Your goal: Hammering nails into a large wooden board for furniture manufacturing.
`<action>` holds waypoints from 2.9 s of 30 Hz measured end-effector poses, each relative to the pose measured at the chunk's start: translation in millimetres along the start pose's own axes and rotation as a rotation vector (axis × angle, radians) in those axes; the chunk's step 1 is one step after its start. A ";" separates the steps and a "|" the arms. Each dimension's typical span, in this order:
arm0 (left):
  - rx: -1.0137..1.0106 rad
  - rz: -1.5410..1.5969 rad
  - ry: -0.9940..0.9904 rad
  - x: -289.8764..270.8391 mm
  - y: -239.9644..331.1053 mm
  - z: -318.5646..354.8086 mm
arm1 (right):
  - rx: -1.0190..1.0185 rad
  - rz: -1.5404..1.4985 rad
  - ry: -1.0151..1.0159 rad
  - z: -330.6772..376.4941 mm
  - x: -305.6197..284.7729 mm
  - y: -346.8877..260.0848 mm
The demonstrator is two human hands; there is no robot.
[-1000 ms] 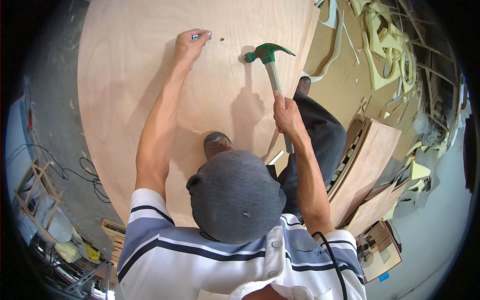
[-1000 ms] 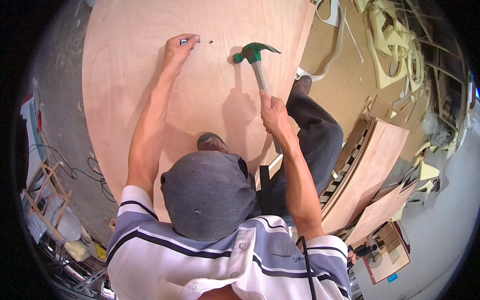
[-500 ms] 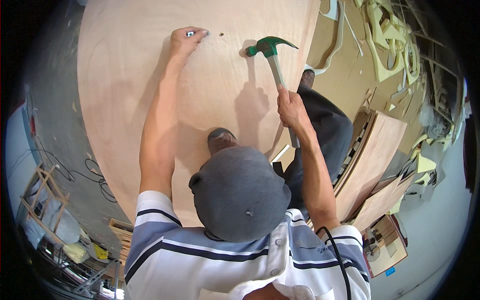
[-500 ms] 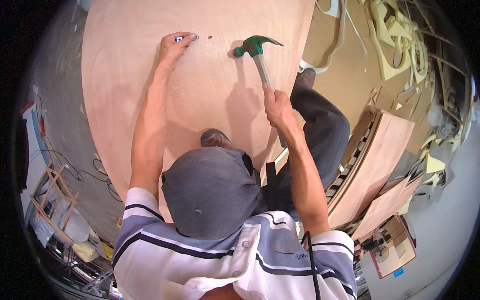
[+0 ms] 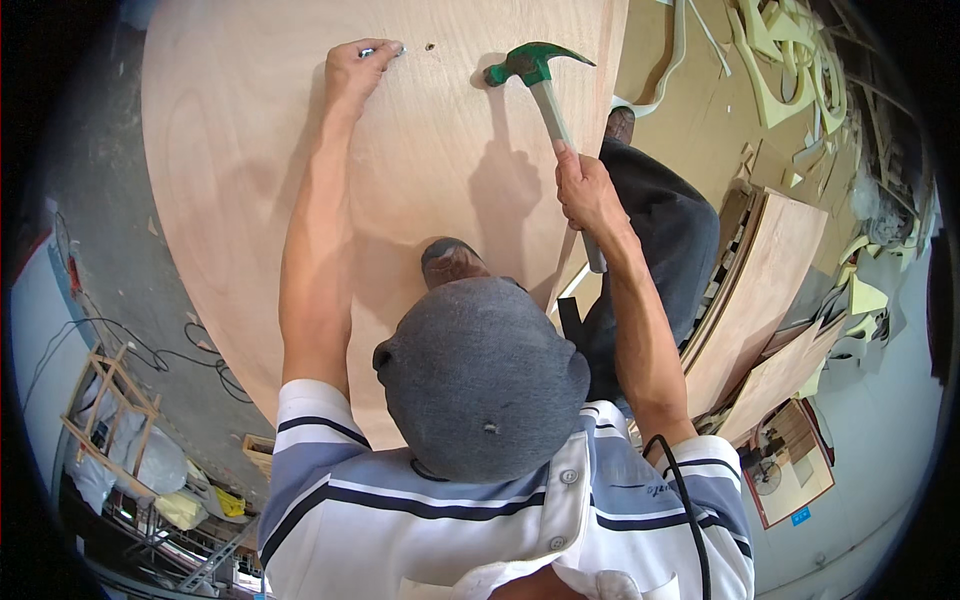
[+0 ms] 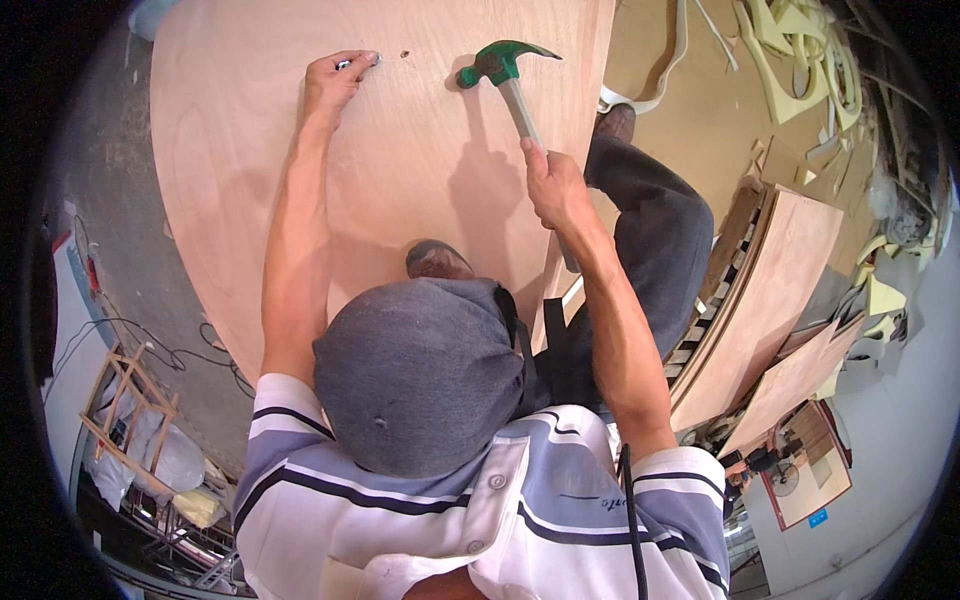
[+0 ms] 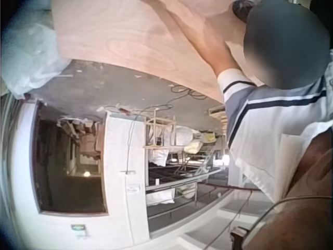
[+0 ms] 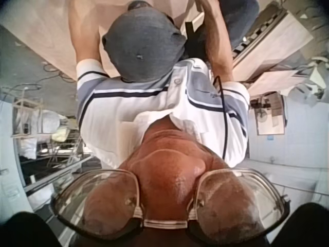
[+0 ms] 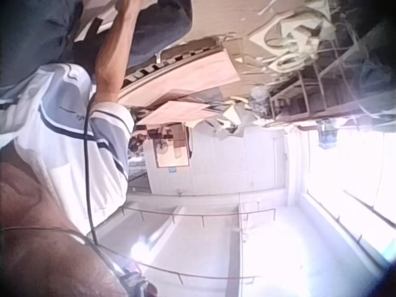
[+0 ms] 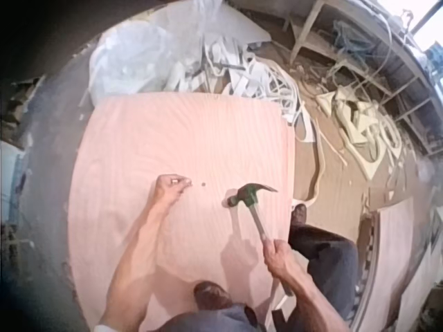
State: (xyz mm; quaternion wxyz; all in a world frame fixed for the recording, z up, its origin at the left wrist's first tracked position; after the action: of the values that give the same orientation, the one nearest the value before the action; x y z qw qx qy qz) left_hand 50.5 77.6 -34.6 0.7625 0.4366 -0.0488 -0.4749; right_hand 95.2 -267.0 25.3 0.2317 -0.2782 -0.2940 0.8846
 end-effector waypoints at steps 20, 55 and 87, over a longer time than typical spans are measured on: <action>-0.011 0.066 0.036 0.6 -4.9 -3.0 | 0.062 -0.092 0.001 2.1 0.5 2.5; -0.106 0.094 0.307 -3.9 -4.9 17.4 | -0.288 0.344 0.072 -0.8 -13.7 -30.2; 0.102 0.042 0.357 -4.8 -6.9 25.7 | -0.287 0.306 0.063 -1.1 -11.2 -33.8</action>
State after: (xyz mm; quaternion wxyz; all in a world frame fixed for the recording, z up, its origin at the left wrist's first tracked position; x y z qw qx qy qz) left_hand 30.7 64.2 -22.2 0.7457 0.5510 0.0542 -0.3706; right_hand 112.5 -248.7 50.6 0.0620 -0.3770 -0.3639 0.8495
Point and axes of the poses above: each hand's wrist, its own z-axis away from the middle knuckle, its own x-axis out of the palm, y = z × x, the point moved 10 cm from there along -z, towards the middle knuckle, and after that the axes turned 14 degrees about -x, right-handed, at the moved point
